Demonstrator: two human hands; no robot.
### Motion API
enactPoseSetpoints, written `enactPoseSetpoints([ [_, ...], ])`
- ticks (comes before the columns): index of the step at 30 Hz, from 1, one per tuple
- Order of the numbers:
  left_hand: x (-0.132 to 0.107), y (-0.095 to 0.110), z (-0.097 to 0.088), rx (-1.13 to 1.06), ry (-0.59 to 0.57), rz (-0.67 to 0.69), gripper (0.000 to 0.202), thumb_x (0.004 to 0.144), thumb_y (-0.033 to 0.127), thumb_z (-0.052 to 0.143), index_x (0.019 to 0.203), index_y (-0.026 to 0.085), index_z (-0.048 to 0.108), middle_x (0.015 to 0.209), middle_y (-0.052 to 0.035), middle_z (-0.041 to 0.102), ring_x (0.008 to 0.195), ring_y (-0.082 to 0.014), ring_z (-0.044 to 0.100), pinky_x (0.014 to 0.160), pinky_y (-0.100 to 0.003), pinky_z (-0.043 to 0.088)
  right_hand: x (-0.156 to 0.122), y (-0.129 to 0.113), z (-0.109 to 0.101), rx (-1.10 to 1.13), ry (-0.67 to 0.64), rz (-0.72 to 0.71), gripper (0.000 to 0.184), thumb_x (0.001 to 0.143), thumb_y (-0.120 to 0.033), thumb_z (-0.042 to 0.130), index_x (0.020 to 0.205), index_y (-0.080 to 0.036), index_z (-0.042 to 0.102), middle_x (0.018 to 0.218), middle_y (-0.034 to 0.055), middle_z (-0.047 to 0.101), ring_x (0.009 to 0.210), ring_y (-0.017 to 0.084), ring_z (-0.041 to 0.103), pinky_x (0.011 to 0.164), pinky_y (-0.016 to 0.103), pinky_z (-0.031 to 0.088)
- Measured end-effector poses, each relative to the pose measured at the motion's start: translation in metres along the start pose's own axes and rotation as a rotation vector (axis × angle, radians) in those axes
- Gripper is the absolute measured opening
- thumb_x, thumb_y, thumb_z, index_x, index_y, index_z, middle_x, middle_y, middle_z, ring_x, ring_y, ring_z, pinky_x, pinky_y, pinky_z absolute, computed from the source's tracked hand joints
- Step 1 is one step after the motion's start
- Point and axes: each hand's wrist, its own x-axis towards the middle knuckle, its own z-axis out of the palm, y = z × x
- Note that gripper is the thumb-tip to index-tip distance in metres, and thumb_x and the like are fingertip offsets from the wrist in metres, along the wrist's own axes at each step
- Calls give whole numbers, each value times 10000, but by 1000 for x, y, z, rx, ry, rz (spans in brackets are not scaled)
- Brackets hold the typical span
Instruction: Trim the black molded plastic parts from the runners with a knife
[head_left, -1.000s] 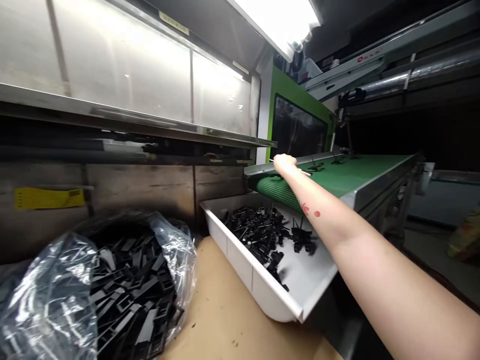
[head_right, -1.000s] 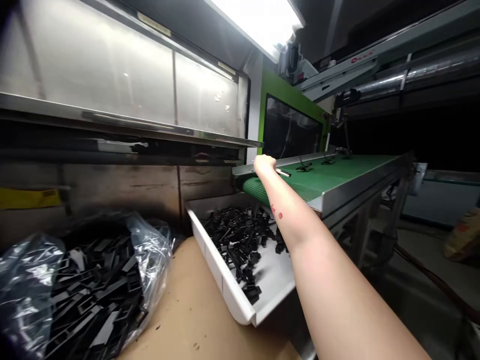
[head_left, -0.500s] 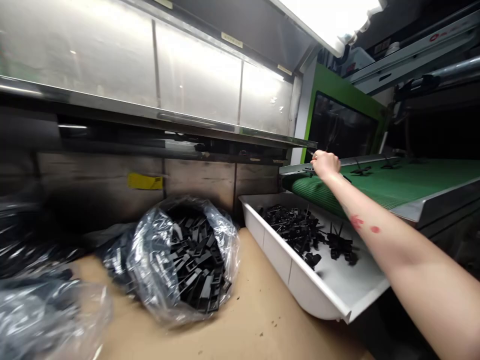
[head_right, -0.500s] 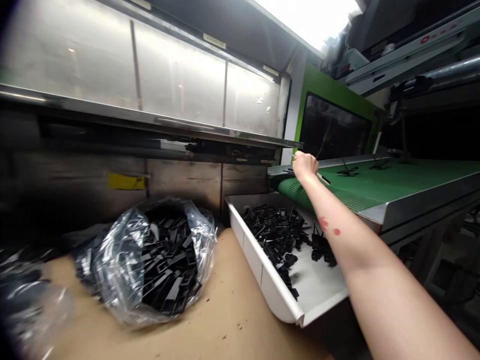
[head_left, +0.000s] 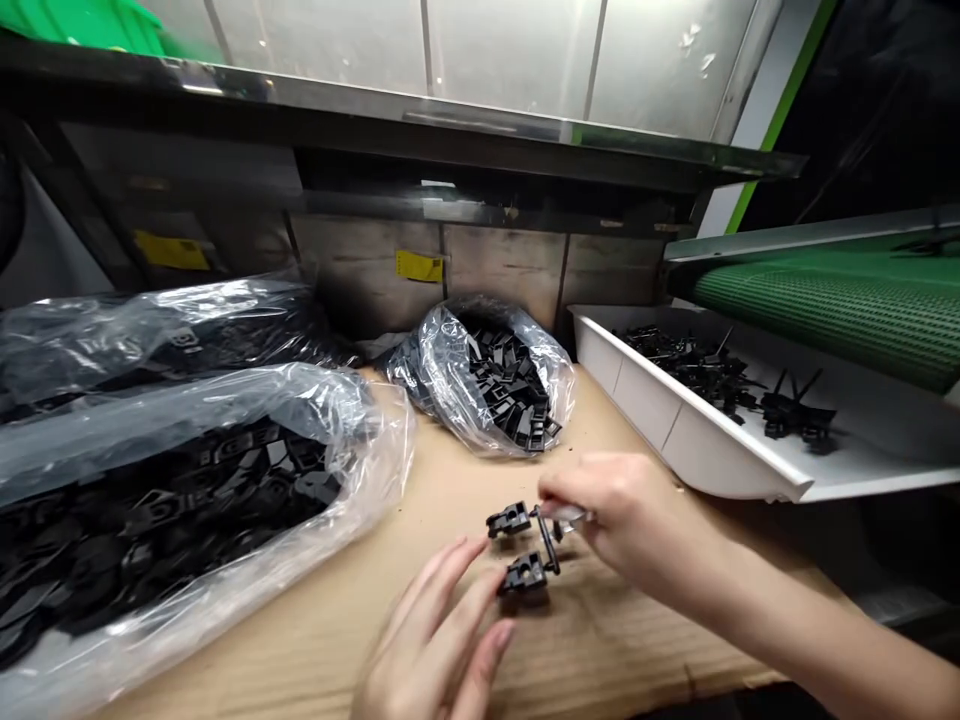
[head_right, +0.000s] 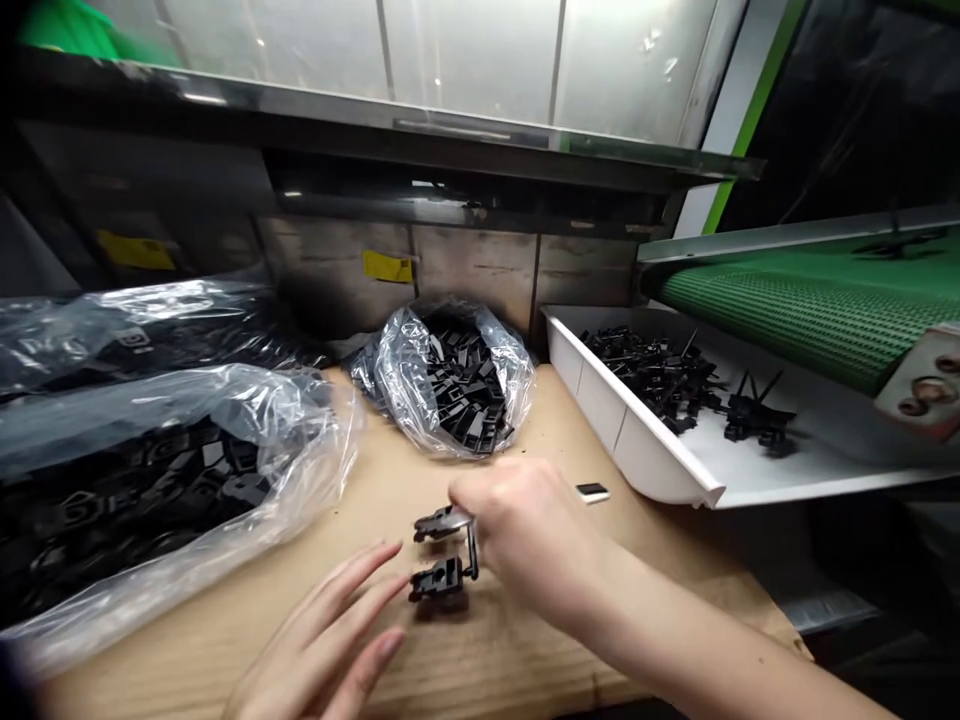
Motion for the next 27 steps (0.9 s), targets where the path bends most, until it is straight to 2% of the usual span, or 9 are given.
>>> enactPoseSetpoints([
  [2, 3, 0, 0, 79, -136, 60, 317, 873, 277, 468, 1175, 207, 538, 1279, -118, 522, 1132, -281, 520, 885, -418, 489, 2, -5, 17, -19, -63, -46, 160, 733, -24, 562, 699, -163, 634, 642, 1, 630, 604, 124, 552, 542, 232, 393],
  [4, 8, 2, 2, 111, -237, 75, 315, 880, 249, 440, 1176, 212, 542, 1268, -111, 536, 1121, -280, 532, 860, -452, 498, 11, -8, 24, -36, -132, -84, 114, 788, -116, 563, 687, -149, 602, 647, -10, 608, 617, 117, 554, 566, 246, 418],
  [5, 11, 3, 3, 110, -271, 62, 314, 882, 216, 422, 1170, 215, 546, 1253, -99, 552, 1112, -272, 541, 864, -465, 492, 16, -10, 25, -40, -172, -105, 147, 819, -178, 552, 680, -144, 588, 647, -19, 598, 616, 109, 558, 577, 253, 434],
  [8, 18, 7, 6, 89, -327, 1, 355, 871, 139, 399, 1190, 215, 534, 1240, -83, 567, 1127, -248, 529, 898, -452, 472, 32, -18, 24, -29, -277, -136, 237, 854, -298, 527, 687, -136, 574, 667, -30, 596, 602, 88, 572, 584, 257, 469],
  [11, 18, 7, 8, 111, -306, 15, 366, 868, 153, 412, 1220, 184, 507, 1230, -90, 575, 1108, -249, 548, 894, -453, 477, 35, -16, 19, 13, -256, -54, 211, 847, -276, 537, 696, -140, 591, 663, -25, 614, 601, 92, 581, 586, 256, 468],
  [15, 11, 3, 9, 180, -275, 83, 343, 879, 225, 431, 1211, 182, 508, 1229, -59, 575, 1084, -252, 568, 862, -478, 498, 6, 9, 10, 124, -115, 128, 110, 803, -214, 581, 703, -204, 626, 626, -50, 627, 580, 82, 565, 556, 193, 422],
  [19, 8, 1, 10, 243, -295, 86, 335, 876, 273, 454, 1197, 203, 522, 1256, -31, 549, 1124, -270, 532, 864, -497, 494, -32, 28, 1, 143, -14, 286, 164, 810, -233, 547, 659, -199, 601, 614, -20, 607, 540, 113, 526, 509, 229, 388],
  [23, 6, 0, 11, 243, -286, 82, 356, 873, 287, 456, 1214, 198, 511, 1236, -38, 570, 1130, -290, 521, 864, -508, 487, -50, 27, -2, 150, -19, 321, 177, 804, -234, 521, 637, -208, 576, 612, -1, 587, 561, 141, 515, 520, 261, 376],
  [27, 4, 0, 10, 230, -262, 81, 349, 873, 275, 459, 1210, 195, 507, 1211, -42, 594, 1123, -296, 522, 878, -525, 461, -62, 25, 8, 131, -52, 337, 201, 798, -181, 480, 603, -211, 520, 608, 3, 557, 604, 159, 513, 535, 280, 365],
])
